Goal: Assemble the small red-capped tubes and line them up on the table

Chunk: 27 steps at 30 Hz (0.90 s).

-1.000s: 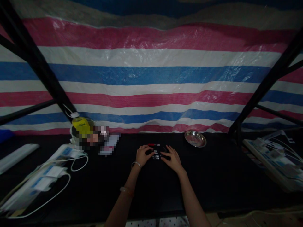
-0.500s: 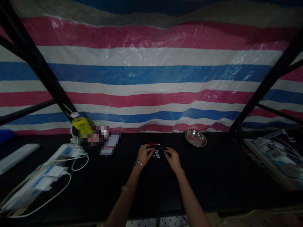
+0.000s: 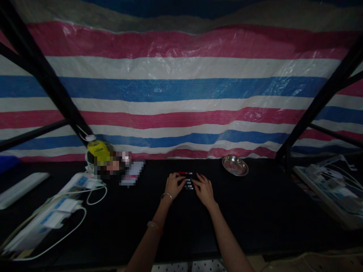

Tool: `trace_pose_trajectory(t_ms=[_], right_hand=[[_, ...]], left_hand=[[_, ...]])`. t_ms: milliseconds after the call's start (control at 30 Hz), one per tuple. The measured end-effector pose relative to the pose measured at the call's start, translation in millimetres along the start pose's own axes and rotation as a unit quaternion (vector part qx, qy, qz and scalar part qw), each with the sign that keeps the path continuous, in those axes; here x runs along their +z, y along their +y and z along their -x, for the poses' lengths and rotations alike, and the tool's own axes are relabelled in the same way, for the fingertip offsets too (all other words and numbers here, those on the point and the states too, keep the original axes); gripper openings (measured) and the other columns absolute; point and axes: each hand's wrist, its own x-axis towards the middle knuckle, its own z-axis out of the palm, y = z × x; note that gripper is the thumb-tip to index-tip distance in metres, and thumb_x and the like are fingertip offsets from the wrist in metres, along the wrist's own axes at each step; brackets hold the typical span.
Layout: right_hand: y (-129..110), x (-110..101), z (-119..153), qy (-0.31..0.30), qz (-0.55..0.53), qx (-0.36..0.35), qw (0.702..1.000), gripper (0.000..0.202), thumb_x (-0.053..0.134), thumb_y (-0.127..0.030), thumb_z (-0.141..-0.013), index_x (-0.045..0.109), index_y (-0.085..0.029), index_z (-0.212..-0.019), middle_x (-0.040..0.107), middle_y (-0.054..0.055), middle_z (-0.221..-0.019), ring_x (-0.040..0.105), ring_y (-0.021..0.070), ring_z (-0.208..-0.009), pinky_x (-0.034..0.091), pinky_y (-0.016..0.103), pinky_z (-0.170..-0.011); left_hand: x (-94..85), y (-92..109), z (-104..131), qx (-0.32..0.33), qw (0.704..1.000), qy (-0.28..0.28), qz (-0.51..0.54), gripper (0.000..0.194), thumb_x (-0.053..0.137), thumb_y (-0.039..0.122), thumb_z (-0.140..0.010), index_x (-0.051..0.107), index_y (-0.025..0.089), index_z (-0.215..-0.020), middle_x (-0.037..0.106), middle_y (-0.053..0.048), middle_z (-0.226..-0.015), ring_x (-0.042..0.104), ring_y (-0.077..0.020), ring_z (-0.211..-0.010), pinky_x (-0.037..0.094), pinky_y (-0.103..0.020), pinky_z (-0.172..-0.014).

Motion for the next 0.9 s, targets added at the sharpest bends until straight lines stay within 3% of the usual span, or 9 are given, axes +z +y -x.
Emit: trace_pose_trajectory(t_ms=[233,433,567,767,900], right_hand=[[-0.3,3.3,0.0,0.007,0.021,-0.012,1.0,0.038,0.045,-0.019,-0.085,0.056,-0.034,-0.118,0.039,0.005,-0.14,0.032,0.0225,-0.128,0.029,0.041,-0.097],[-2.4,2.9,-0.4,0.04,0.029,0.015,0.999,0.034,0.045,-0.022,-0.085,0.058,-0.03,-0.116,0.044,0.008,-0.135,0.036,0.0218,-0.124,0.03,0.039,-0.096],[-5.0,2.9,-1.5,0.024,0.026,-0.015,0.999,0.038,0.045,-0.018,-0.084,0.056,-0.032,-0.118,0.039,0.006,-0.138,0.034,0.0218,-0.126,0.029,0.039,-0.097],[-4.2,2.9,-1.4,0.026,0.017,0.029,0.999,0.034,0.044,-0.019,-0.084,0.061,-0.028,-0.112,0.048,0.006,-0.131,0.039,0.0215,-0.122,0.03,0.038,-0.095],[-1.2,3.0,-2.2,0.028,0.002,0.046,0.999,0.036,0.042,-0.017,-0.083,0.061,-0.025,-0.112,0.055,0.004,-0.126,0.042,0.021,-0.118,0.031,0.037,-0.093]], left_hand=[[-0.8,4.1,-1.6,-0.021,1.0,-0.015,-0.016,0.025,0.053,0.042,-0.081,0.069,0.029,-0.094,0.057,-0.005,-0.093,0.05,-0.021,-0.089,0.042,-0.036,-0.079],[-4.4,7.6,-1.0,-0.013,0.999,-0.033,-0.036,0.028,0.048,0.043,-0.084,0.067,0.032,-0.1,0.055,-0.005,-0.093,0.048,-0.0206,-0.087,0.041,-0.035,-0.078],[-5.6,9.2,-0.5,-0.013,0.998,-0.041,-0.036,0.028,0.047,0.042,-0.084,0.067,0.032,-0.102,0.055,-0.005,-0.093,0.048,-0.0208,-0.087,0.041,-0.035,-0.076],[-5.6,6.7,0.4,-0.038,0.999,-0.003,-0.002,0.028,0.057,0.037,-0.078,0.065,0.03,-0.103,0.059,-0.003,-0.101,0.051,-0.0211,-0.094,0.04,-0.036,-0.08],[-8.0,7.1,0.6,-0.073,0.997,0.029,0.007,0.021,0.058,0.037,-0.076,0.066,0.027,-0.094,0.064,-0.002,-0.097,0.054,-0.0214,-0.094,0.039,-0.036,-0.08]])
